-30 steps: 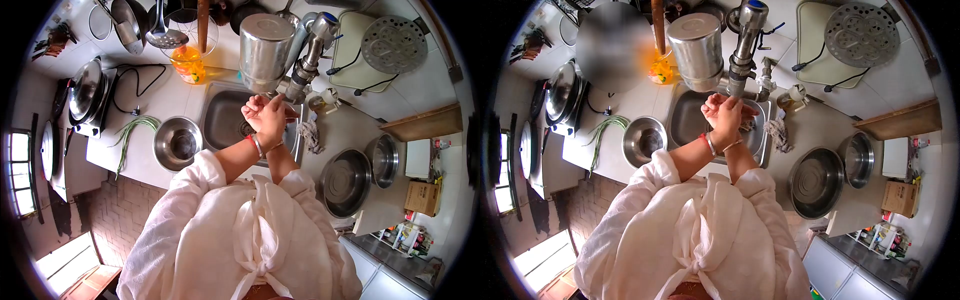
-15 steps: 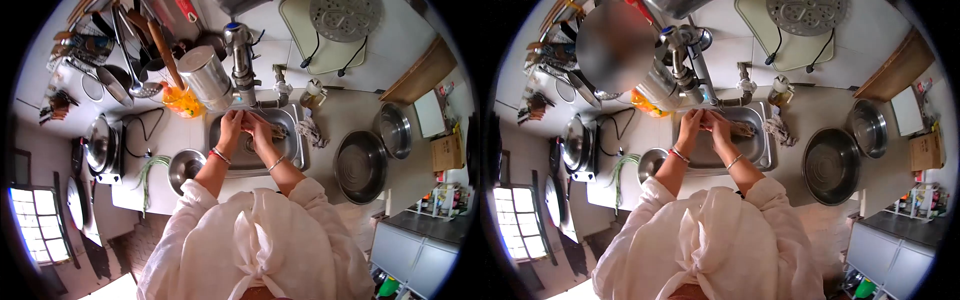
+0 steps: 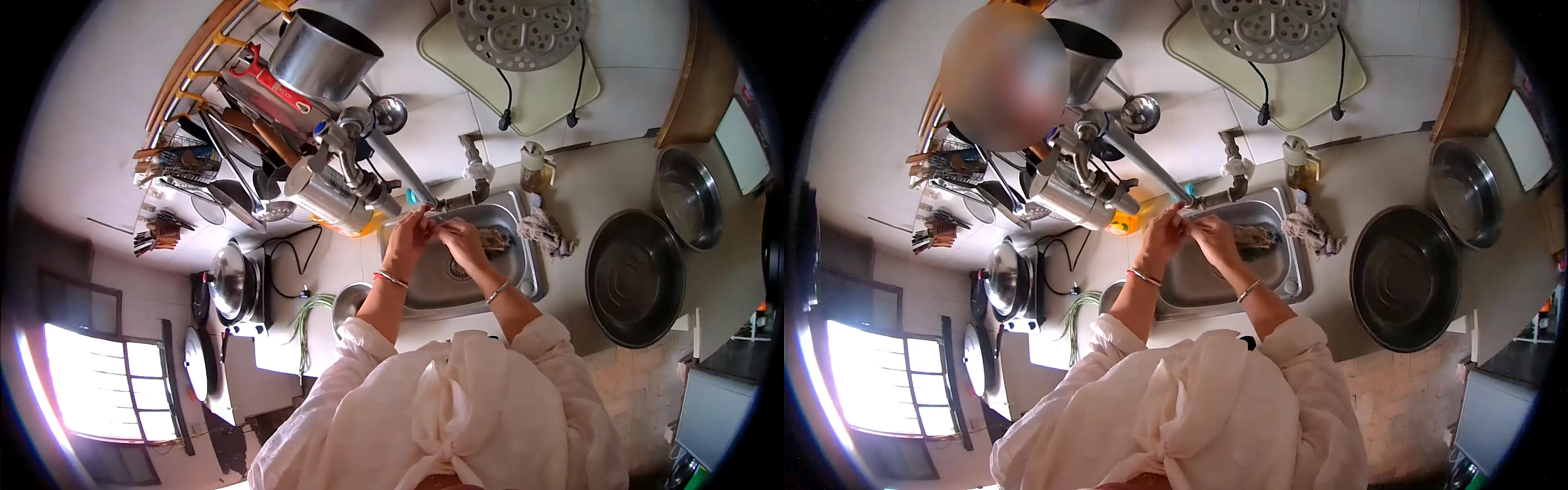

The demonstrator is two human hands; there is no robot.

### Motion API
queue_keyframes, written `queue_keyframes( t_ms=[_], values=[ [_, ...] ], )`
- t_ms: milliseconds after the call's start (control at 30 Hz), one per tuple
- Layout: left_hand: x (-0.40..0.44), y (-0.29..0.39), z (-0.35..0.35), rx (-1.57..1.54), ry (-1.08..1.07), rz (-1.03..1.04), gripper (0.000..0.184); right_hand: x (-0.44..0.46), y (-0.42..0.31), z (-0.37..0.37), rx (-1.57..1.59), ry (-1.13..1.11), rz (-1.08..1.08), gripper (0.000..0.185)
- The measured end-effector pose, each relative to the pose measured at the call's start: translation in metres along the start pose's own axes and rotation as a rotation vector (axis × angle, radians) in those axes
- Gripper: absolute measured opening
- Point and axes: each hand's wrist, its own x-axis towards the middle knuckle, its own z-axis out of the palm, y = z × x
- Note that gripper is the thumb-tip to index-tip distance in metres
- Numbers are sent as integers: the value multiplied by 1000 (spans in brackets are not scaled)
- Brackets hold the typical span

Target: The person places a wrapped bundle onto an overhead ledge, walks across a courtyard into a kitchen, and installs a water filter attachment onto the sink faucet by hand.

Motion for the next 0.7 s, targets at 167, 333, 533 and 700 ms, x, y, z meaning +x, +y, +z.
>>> queue_keyframes(
  t_ms=[167,333,533,700],
  values=[
    [7,6,-15,16,-15,-25,22,2,-46,-10,-140,121,-224,34],
    [2,3,18,172,288,89,15,15,-44,-2,-227,21,-451,26],
    [-13,19,32,220,173,9,22,26,-23,-5,-164,-32,-301,18],
    [-15,19,51,411,250,81,22,25,-24,-1,175,-171,-29,18]
  ],
)
